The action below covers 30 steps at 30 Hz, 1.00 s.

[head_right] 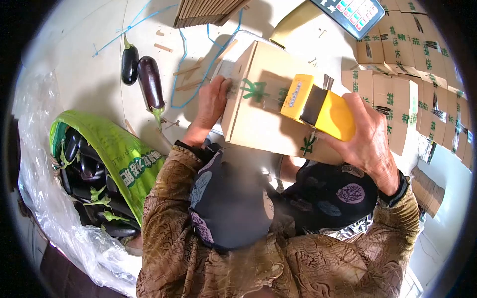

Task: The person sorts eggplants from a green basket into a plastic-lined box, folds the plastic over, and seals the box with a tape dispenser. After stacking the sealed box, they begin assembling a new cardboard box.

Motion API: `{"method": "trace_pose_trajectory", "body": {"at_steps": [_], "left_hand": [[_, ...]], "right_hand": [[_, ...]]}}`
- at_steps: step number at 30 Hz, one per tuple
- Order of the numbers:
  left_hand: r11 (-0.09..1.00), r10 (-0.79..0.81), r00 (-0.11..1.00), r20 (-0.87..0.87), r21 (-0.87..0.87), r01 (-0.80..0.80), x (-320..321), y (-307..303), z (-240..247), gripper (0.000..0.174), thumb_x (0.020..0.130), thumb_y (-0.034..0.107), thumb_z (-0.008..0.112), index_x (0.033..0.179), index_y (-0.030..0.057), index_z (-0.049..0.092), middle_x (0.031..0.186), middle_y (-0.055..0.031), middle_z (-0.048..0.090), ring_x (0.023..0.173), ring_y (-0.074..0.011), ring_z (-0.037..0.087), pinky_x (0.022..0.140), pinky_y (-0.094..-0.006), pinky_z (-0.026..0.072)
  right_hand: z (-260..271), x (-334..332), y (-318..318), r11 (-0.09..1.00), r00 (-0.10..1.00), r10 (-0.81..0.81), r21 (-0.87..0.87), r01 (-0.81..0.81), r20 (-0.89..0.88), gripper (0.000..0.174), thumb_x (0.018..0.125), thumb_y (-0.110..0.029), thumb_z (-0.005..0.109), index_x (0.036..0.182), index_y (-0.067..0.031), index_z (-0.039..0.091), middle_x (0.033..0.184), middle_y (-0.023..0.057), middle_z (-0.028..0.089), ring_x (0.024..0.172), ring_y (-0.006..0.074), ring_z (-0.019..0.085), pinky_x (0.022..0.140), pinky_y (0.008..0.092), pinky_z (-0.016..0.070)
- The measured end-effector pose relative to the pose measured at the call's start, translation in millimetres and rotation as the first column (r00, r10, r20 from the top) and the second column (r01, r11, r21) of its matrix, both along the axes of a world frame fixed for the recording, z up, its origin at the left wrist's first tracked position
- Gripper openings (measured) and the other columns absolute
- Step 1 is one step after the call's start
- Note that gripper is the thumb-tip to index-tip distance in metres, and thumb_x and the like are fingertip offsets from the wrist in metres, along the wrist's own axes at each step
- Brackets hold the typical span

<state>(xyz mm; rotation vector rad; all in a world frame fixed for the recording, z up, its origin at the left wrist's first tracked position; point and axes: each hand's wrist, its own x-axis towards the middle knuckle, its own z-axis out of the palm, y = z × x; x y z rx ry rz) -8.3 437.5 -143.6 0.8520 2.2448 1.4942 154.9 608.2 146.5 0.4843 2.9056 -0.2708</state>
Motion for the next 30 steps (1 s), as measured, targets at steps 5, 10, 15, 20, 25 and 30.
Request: {"method": "trace_pose_trajectory", "body": {"at_steps": [5, 10, 15, 20, 25, 30], "left_hand": [[0.931, -0.217, 0.976, -0.005, -0.301, 0.206, -9.2, -0.6, -8.0, 0.019, 0.098, 0.025, 0.050, 0.097, 0.0060, 0.052, 0.077, -0.0241, 0.065, 0.078, -0.0478, 0.062, 0.067, -0.0566, 0.0484], [0.957, -0.200, 0.972, -0.124, -0.237, 0.167, -15.3, -1.4, -47.1, 0.021, 0.093, 0.018, 0.053, 0.109, 0.0053, 0.056, 0.083, -0.0182, 0.064, 0.081, -0.0425, 0.063, 0.072, -0.0506, 0.0501], [0.991, 0.132, 0.991, 0.022, -0.042, -0.131, -22.8, 7.3, -30.0, 0.031, 0.094, 0.023, 0.057, 0.119, 0.0060, 0.056, 0.094, -0.0170, 0.064, 0.090, -0.0389, 0.061, 0.077, -0.0485, 0.0494], [0.986, 0.040, 0.972, -0.234, -0.151, -0.076, -19.6, 35.2, -37.3, 0.031, 0.091, 0.032, 0.062, 0.112, 0.0101, 0.062, 0.115, -0.0092, 0.055, 0.109, -0.0318, 0.047, 0.092, -0.0484, 0.0383], [0.984, 0.047, 0.980, -0.192, -0.159, -0.078, -19.1, 40.4, -35.5, 0.036, 0.092, 0.032, 0.060, 0.121, 0.0102, 0.059, 0.114, -0.0121, 0.056, 0.108, -0.0330, 0.049, 0.095, -0.0492, 0.0373], [0.979, -0.038, 0.945, 0.325, 0.203, -0.031, -14.5, 45.1, 8.6, 0.047, 0.098, 0.038, 0.048, 0.131, 0.0048, 0.055, 0.126, -0.0175, 0.056, 0.120, -0.0373, 0.046, 0.105, -0.0475, 0.0333]], "right_hand": [[-0.5, -3.8, -2.1, 0.997, 0.999, -0.054, -0.050, 0.054, 0.000, 0.059, 0.067, -0.025, 0.086, 0.110, -0.0011, 0.052, 0.087, 0.0203, 0.065, 0.079, 0.0381, 0.068, 0.068, 0.0419, 0.0546], [3.1, -3.6, -5.9, 0.996, 0.995, -0.092, -0.005, 0.092, 0.039, 0.059, 0.068, -0.024, 0.085, 0.111, -0.0016, 0.053, 0.086, 0.0201, 0.066, 0.079, 0.0369, 0.069, 0.069, 0.0415, 0.0557], [-1.5, 1.1, -0.4, 0.998, 0.998, -0.065, 0.007, 0.065, 0.006, 0.058, 0.066, -0.021, 0.084, 0.112, -0.0021, 0.053, 0.087, 0.0188, 0.066, 0.074, 0.0340, 0.068, 0.069, 0.0395, 0.0554], [-2.0, 5.2, 7.3, 0.999, 0.999, -0.049, -0.017, 0.049, 0.013, 0.060, 0.066, -0.026, 0.082, 0.111, -0.0014, 0.053, 0.085, 0.0175, 0.065, 0.070, 0.0325, 0.067, 0.067, 0.0374, 0.0540], [-3.6, 12.6, 10.7, 0.996, 0.996, -0.079, -0.034, 0.078, -0.030, 0.060, 0.065, -0.029, 0.081, 0.111, -0.0020, 0.054, 0.084, 0.0179, 0.064, 0.071, 0.0327, 0.066, 0.070, 0.0390, 0.0539], [-5.2, 15.8, 12.7, 0.995, 0.994, -0.095, -0.046, 0.093, -0.055, 0.060, 0.065, -0.030, 0.081, 0.111, -0.0023, 0.054, 0.083, 0.0174, 0.065, 0.072, 0.0330, 0.067, 0.070, 0.0395, 0.0539]]}}
